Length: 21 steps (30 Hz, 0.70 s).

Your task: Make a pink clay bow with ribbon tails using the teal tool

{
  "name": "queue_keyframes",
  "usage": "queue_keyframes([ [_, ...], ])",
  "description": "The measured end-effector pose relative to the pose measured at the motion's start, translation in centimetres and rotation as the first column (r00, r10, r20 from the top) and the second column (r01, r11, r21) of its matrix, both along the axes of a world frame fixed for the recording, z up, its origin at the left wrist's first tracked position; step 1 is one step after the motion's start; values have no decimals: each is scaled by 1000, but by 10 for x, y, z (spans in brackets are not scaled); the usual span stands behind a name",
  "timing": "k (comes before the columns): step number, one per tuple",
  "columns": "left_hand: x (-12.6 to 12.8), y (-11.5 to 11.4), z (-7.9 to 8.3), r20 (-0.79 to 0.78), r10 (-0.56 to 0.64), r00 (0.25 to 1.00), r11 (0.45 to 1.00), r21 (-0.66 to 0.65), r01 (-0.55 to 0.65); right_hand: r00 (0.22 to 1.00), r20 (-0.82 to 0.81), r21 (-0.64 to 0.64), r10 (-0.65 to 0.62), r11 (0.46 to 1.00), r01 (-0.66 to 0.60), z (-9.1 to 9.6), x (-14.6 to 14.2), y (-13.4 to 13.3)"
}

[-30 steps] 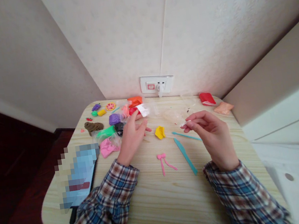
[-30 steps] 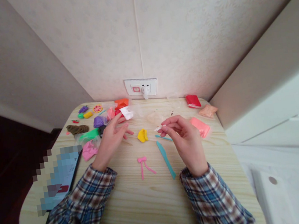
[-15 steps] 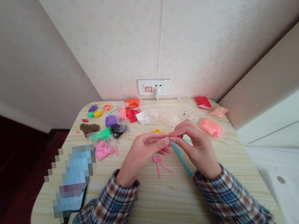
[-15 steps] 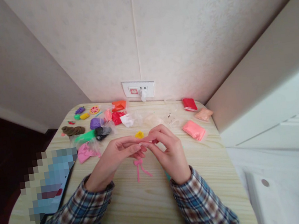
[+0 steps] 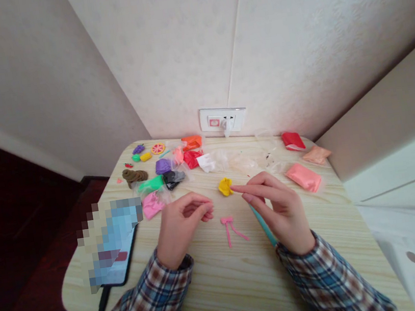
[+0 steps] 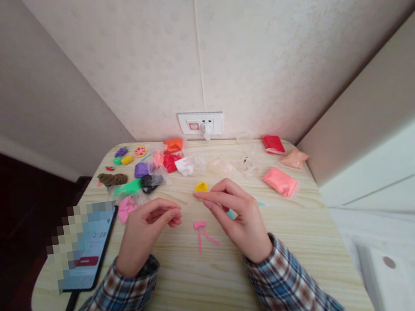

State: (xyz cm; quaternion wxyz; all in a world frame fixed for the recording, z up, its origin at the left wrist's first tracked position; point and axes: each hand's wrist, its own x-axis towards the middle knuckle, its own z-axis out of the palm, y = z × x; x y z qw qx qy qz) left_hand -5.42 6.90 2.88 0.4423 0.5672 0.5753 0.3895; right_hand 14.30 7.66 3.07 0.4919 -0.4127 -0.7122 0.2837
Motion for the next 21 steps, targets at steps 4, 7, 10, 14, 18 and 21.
queue_keyframes([
  [4,-47,-15,-19,-582,392,712,902,396,-173,988,-31,-63,-151,987,148,1,6,2],
  [7,-60,-17,-28,-691,435,577,870,489,-70,984,-25,-92,-175,981,172,0,9,3],
  [10,-56,-15,-33,-714,414,565,855,518,30,983,-15,-101,-181,979,179,-2,11,3],
  [14,-51,-15,-38,-752,384,536,855,509,100,979,-7,-91,-202,975,201,-3,12,5],
  [18,-54,-18,-39,-791,376,482,875,475,97,980,10,-75,-201,977,201,-1,12,5],
  [21,-51,-17,-32,-731,321,602,905,424,32,983,18,-89,-184,979,185,1,12,4],
])
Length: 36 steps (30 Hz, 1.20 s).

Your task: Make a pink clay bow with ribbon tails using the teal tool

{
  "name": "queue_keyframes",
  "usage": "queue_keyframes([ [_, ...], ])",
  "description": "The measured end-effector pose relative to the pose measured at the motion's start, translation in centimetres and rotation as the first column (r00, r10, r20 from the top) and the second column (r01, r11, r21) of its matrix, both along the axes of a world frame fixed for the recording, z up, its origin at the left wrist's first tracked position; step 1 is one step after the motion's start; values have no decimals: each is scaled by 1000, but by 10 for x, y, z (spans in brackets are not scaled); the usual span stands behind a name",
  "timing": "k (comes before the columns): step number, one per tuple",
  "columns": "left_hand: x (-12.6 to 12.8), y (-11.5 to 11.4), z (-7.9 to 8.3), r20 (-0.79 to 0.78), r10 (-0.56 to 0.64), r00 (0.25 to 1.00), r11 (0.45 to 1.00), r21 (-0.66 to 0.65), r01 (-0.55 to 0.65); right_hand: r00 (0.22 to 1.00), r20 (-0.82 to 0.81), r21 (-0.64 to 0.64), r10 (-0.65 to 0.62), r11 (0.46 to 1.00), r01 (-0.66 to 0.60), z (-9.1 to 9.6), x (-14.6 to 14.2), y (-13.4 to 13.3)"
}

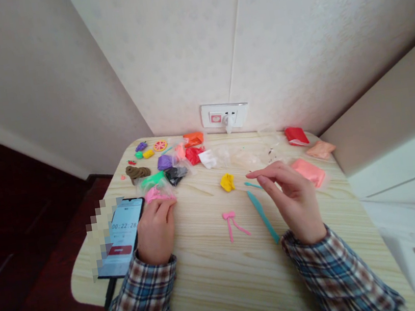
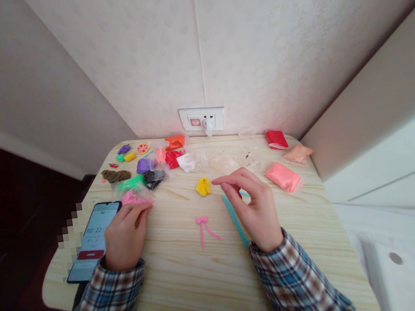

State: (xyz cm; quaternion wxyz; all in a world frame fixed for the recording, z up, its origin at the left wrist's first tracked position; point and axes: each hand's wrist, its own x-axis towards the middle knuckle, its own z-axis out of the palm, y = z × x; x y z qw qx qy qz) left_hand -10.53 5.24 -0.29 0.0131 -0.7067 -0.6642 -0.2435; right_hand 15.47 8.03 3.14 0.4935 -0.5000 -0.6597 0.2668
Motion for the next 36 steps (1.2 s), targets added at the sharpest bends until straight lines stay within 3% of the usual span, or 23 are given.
queue_keyframes([
  [2,8,4,10,264,-8,964,997,-73,28,1000,8,-5,17,1000,-16,1,-1,-1],
  [3,14,7,16,429,-5,903,990,-128,66,999,17,-1,32,999,-32,1,-2,-1],
  [6,38,20,38,795,34,606,926,-253,280,989,56,30,134,990,-136,2,-6,-3],
  [10,70,36,60,911,-30,411,833,-205,514,960,127,30,251,966,-257,1,-12,-5],
  [15,86,44,51,957,-58,283,750,-145,645,935,263,8,238,968,-249,-3,-13,-7],
  [19,87,44,39,960,-32,276,758,-157,633,911,338,30,236,965,-261,-3,-12,-6],
  [26,80,43,39,967,17,254,743,-182,643,927,298,32,228,968,-249,1,-13,-5],
  [30,77,41,35,942,30,335,751,-242,615,906,379,57,189,972,-226,-3,-12,-5],
  [36,79,38,32,875,-14,484,808,-275,521,871,472,82,133,978,-194,-9,-13,-7],
])
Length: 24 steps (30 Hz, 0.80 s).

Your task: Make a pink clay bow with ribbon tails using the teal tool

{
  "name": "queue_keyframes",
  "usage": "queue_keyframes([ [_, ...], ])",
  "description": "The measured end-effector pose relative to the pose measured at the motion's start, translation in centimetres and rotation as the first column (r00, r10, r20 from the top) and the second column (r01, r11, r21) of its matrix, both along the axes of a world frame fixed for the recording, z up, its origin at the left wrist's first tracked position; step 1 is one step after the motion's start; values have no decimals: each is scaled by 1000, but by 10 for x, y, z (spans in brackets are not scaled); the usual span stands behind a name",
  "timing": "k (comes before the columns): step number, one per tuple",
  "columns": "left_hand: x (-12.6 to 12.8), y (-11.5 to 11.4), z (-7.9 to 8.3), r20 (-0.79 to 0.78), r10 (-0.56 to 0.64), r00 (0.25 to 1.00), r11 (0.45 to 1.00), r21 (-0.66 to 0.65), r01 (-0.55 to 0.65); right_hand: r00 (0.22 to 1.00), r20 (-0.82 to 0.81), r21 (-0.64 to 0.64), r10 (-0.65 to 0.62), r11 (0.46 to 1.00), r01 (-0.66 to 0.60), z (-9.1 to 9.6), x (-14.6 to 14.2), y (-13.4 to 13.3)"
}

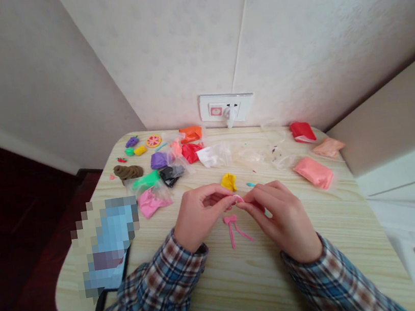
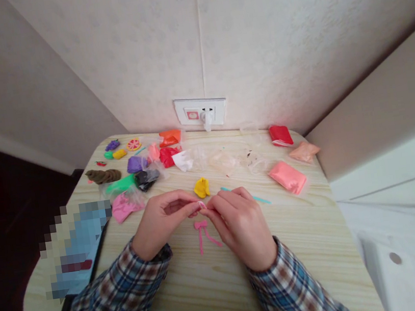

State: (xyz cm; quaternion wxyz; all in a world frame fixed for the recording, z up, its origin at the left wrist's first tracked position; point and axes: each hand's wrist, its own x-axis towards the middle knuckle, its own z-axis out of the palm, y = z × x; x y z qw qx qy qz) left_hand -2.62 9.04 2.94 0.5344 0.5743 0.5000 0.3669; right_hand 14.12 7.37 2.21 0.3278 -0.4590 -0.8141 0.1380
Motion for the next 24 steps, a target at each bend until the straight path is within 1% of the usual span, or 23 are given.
queue_keyframes([
  [3,2,-1,1,-81,4,997,995,99,4,1000,7,11,-2,1000,2,-2,0,1],
  [5,3,-3,1,-177,9,984,972,235,33,1000,14,0,-11,1000,11,-3,0,1],
  [6,3,-4,0,-227,9,974,946,316,65,1000,21,-10,-12,1000,12,-4,0,1],
  [8,4,-7,-2,-314,-1,950,878,454,150,999,31,-31,-10,999,11,-4,1,1],
  [10,3,-8,-3,-362,-24,932,823,522,225,1000,16,-40,-15,999,15,-3,1,2],
  [11,3,-9,-3,-372,-38,928,810,533,246,1000,0,-41,-20,999,20,-2,1,2],
  [12,2,-9,-2,-370,-50,928,805,535,257,999,-19,-45,-28,999,27,-2,2,2],
  [14,1,-9,1,-340,-87,936,819,511,262,997,-56,-57,-50,997,47,-1,3,3],
  [16,1,-7,4,-271,-150,951,861,438,260,993,-78,-71,-88,994,82,-2,5,5],
  [18,1,-5,5,-162,-213,964,911,325,256,988,-80,-83,-133,989,127,-4,7,7],
  [19,1,-4,4,-110,-224,968,932,268,246,986,-73,-86,-149,986,143,-5,7,8],
  [21,3,-1,1,-38,-198,980,963,177,201,988,-47,-85,-150,986,146,-8,8,8],
  [24,4,1,-6,37,-128,991,991,45,126,995,10,-55,-96,994,97,-11,6,9],
])
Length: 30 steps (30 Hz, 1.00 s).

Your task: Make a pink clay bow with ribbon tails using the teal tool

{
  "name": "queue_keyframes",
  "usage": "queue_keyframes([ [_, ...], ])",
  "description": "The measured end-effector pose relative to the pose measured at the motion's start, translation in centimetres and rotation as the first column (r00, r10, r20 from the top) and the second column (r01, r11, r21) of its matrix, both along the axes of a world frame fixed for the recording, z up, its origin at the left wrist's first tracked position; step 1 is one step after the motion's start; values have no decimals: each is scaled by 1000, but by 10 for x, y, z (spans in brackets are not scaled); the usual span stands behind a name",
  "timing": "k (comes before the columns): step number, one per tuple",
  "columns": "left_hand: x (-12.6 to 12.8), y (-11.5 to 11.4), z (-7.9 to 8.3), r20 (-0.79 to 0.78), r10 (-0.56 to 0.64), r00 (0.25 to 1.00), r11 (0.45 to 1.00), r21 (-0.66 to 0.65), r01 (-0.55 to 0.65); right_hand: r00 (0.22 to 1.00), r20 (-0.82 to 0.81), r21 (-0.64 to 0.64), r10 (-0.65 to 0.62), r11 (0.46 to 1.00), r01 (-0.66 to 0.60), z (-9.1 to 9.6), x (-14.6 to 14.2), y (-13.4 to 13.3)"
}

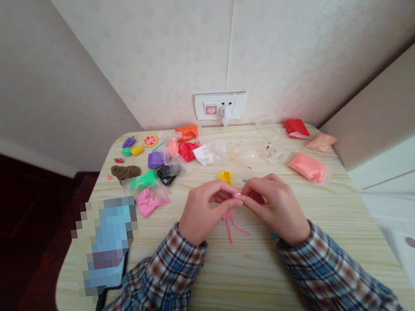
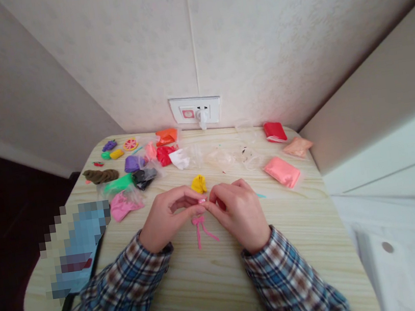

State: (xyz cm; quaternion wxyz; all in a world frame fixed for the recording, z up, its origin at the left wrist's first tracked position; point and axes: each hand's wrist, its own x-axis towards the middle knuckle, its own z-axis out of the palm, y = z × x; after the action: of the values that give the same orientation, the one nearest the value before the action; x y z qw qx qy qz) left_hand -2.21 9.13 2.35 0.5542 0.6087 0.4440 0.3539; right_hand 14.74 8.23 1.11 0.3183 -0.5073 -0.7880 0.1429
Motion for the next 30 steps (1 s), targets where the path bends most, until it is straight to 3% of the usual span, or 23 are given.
queue_keyframes([
  [5,1,1,-3,177,46,983,973,-230,-4,994,43,66,104,992,-106,1,-1,0],
  [8,0,3,-1,214,91,973,975,-220,-43,989,43,75,138,987,-141,2,2,1],
  [12,-6,9,-1,246,229,942,972,-113,-206,990,49,82,131,987,-135,5,7,2],
  [15,-9,12,-3,272,299,915,953,-135,-271,992,52,104,116,987,-121,6,8,1],
  [23,-6,9,-3,339,293,894,929,-323,-182,991,46,140,126,981,-131,6,4,0],
  [30,-5,5,2,386,145,911,924,-383,15,988,-30,195,154,970,-145,8,3,-3],
])
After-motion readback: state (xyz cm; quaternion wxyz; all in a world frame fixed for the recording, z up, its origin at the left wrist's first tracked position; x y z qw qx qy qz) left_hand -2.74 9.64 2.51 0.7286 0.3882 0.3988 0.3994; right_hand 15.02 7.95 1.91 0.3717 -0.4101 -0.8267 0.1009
